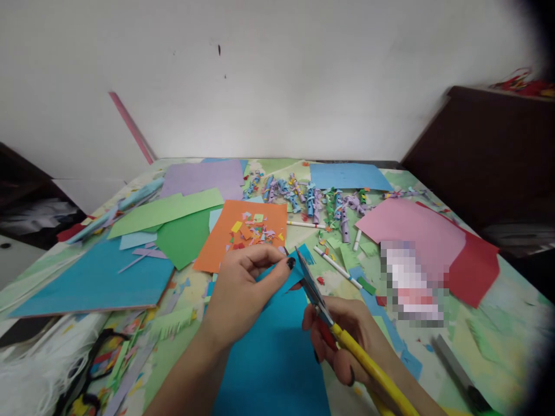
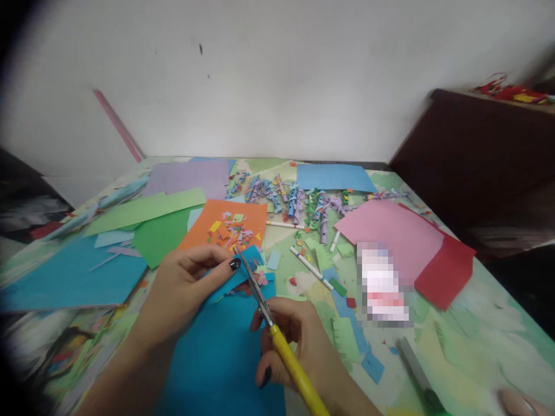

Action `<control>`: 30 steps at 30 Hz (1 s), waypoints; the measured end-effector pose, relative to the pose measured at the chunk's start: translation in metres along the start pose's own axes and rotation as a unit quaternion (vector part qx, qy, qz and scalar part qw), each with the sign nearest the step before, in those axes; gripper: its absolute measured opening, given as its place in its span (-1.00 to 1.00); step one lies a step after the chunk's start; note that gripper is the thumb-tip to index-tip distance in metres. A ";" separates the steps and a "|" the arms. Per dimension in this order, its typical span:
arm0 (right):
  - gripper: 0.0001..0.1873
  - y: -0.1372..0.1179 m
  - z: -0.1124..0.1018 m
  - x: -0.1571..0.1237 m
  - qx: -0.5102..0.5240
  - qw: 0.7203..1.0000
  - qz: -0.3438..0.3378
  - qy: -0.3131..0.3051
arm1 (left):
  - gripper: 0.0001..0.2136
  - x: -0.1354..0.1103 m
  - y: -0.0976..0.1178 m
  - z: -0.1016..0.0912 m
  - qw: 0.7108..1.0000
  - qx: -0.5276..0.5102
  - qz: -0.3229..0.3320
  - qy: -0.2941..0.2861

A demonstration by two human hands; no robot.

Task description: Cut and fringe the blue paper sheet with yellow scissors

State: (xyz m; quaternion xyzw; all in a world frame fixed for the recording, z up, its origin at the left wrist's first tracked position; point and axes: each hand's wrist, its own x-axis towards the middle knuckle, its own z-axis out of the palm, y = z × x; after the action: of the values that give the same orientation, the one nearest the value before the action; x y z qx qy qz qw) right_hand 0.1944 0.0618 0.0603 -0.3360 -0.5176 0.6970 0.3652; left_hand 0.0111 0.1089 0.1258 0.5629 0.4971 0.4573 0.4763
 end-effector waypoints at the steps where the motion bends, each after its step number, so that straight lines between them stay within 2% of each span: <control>1: -0.22 0.000 0.000 0.000 0.001 1.000 0.002 0.000 | -0.85 0.001 0.000 0.000 1.000 0.000 0.000 0.000; 10: -0.23 0.000 -0.002 0.003 0.006 1.000 0.004 0.000 | -0.84 0.004 -0.006 0.000 1.000 0.004 -0.018 -0.005; 18: -0.21 -0.002 0.001 0.001 0.008 1.000 0.015 0.009 | -0.84 0.001 -0.001 -0.001 1.000 -0.003 -0.026 -0.007; 30: -0.32 -0.012 0.007 0.002 0.012 1.000 0.023 0.015 | -0.84 0.001 0.001 -0.002 1.000 0.002 -0.031 -0.004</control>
State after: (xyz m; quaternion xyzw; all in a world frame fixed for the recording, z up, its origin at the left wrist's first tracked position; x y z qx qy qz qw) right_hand 0.1895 0.0627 0.0733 -0.3537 -0.4955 0.7062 0.3614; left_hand 0.0094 0.1096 0.1271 0.5499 0.5134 0.4394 0.4909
